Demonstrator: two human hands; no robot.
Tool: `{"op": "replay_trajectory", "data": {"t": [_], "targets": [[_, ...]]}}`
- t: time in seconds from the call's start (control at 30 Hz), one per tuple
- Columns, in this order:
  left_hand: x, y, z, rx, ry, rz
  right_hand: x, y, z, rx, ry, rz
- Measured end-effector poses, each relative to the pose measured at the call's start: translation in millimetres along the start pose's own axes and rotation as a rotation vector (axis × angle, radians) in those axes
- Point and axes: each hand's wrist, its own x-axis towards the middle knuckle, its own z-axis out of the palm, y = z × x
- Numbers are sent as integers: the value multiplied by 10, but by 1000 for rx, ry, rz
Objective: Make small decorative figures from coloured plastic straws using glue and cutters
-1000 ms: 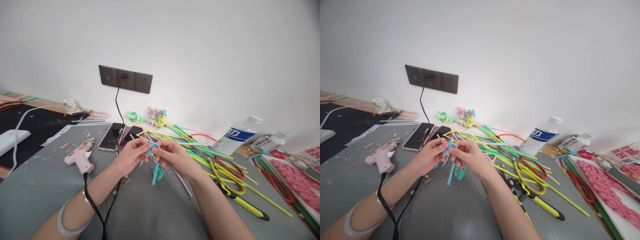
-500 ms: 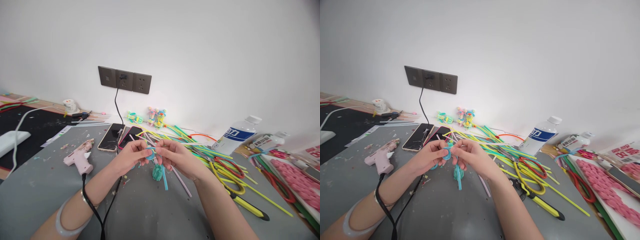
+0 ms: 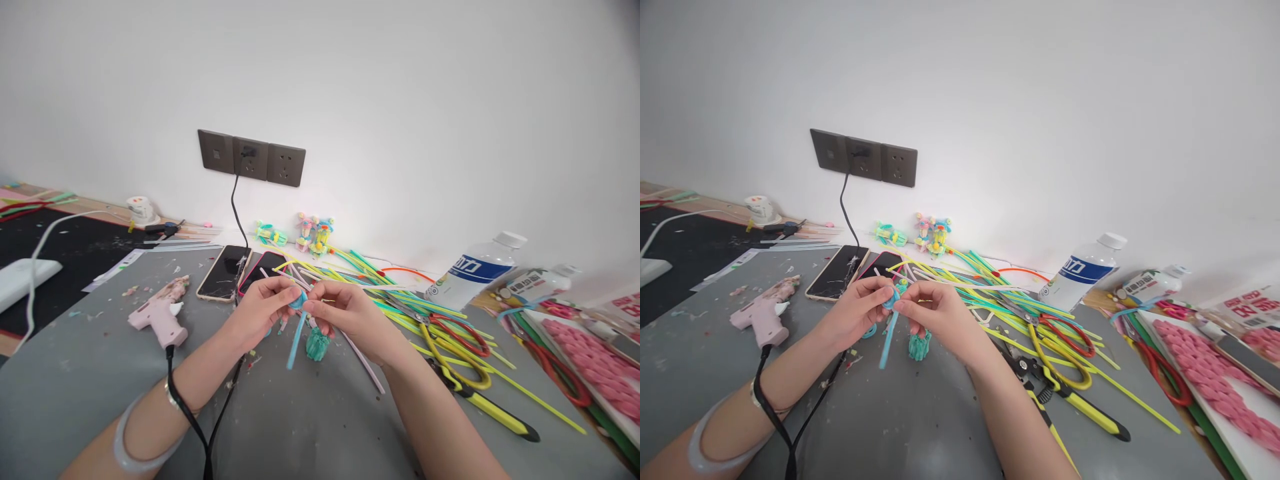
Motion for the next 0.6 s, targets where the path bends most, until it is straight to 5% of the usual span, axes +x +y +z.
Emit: {"op": "replay_trajectory", "data": {"t": [0.33, 0.6], "targets": [[2, -15, 6, -4, 82, 92, 80, 75, 150, -24, 189, -95], [-2, -40, 2, -28, -90, -39, -4, -55, -68, -67, -19, -57]]}}
